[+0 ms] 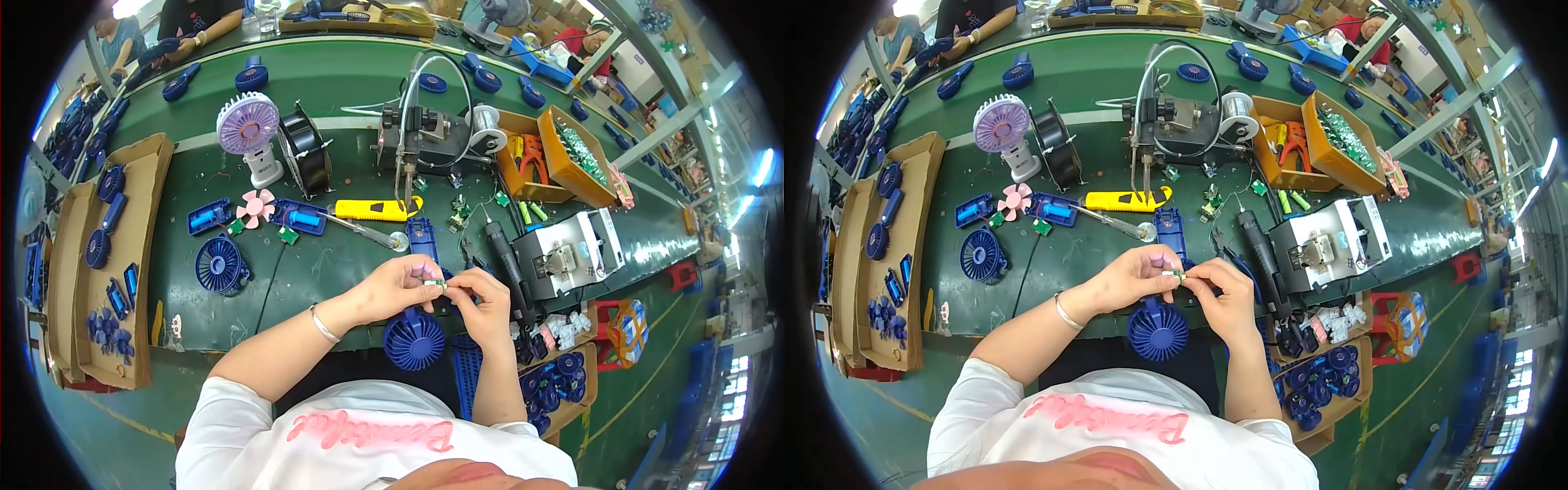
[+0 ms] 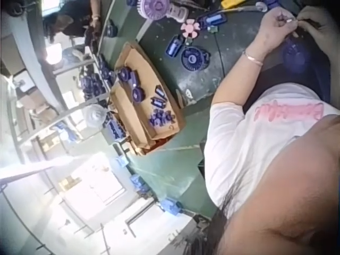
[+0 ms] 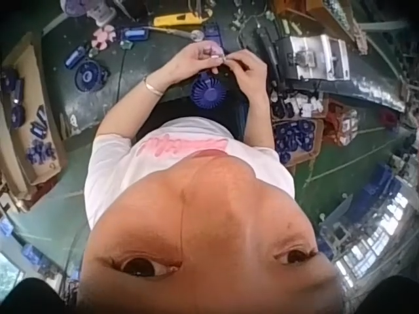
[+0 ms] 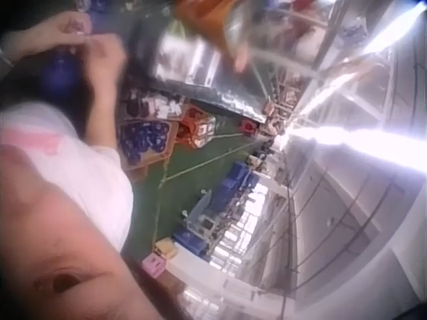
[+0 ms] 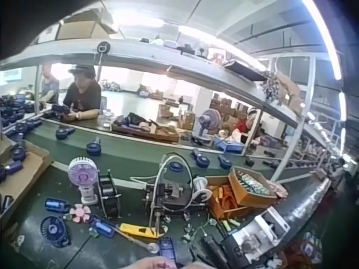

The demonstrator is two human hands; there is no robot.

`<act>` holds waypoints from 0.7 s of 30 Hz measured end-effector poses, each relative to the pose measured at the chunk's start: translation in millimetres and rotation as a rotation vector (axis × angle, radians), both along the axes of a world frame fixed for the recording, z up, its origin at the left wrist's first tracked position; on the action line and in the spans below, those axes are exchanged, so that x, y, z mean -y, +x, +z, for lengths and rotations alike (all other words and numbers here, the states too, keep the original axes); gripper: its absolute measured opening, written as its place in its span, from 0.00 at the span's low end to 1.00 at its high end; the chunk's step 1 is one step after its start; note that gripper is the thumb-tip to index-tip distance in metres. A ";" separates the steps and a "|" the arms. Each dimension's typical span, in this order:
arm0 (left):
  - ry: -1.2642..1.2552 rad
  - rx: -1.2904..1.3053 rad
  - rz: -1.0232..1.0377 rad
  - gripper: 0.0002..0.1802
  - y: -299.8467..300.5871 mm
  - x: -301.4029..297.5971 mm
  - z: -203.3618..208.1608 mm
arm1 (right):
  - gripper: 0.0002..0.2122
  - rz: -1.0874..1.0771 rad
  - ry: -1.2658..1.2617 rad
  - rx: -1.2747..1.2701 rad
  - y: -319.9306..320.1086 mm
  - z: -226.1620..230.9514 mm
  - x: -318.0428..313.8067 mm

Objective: The person assembles portable fans by connecting circuit boards to internal wiring, fitting components into the handle housings, driving screws with an electric screwdriver, and attaching the fan blades and covers.

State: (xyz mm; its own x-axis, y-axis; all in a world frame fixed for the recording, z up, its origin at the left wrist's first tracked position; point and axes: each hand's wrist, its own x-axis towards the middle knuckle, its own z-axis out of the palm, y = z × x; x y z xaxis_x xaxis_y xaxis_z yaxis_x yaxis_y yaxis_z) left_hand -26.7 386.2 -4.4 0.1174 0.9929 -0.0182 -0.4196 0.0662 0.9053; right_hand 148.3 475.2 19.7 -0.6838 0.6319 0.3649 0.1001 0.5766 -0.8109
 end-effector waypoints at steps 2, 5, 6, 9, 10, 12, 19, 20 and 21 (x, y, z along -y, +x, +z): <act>0.011 0.025 0.024 0.08 1.4 -0.1 5.0 | 0.04 -0.003 -0.037 0.005 1.3 1.3 1.0; 0.052 0.055 0.035 0.09 -2.5 0.1 -2.2 | 0.04 0.046 0.026 0.031 2.2 3.2 0.8; 0.072 0.015 0.002 0.08 -4.1 0.4 -2.5 | 0.04 0.045 0.032 0.029 2.9 3.9 1.0; 0.074 -0.016 -0.011 0.07 -2.9 2.7 2.3 | 0.04 0.080 0.056 0.005 4.3 6.7 0.7; 0.067 -0.032 -0.015 0.07 -3.0 3.3 3.5 | 0.04 0.105 0.059 0.005 4.6 8.6 0.9; 0.060 -0.047 -0.021 0.07 -3.3 3.6 3.5 | 0.04 0.129 0.062 0.006 6.8 12.0 -0.6; 0.088 -0.086 -0.282 0.09 -9.2 2.1 -2.5 | 0.04 0.478 0.145 0.227 9.2 42.3 -9.5; 0.087 -0.021 -0.277 0.09 -9.0 3.1 -3.7 | 0.04 0.489 0.159 0.239 7.8 49.2 -8.4; 0.089 0.044 -0.276 0.09 -9.6 2.4 -4.4 | 0.04 0.494 0.175 0.252 6.2 53.2 -8.8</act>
State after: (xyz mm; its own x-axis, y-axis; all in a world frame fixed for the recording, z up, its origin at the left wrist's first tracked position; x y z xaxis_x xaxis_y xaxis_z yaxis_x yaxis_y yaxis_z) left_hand -36.3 383.9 -8.8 0.3822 0.9208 0.0781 -0.4356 0.1050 0.8940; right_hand 154.6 484.1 72.9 -0.9615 0.1612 0.2226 -0.0367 0.7273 -0.6853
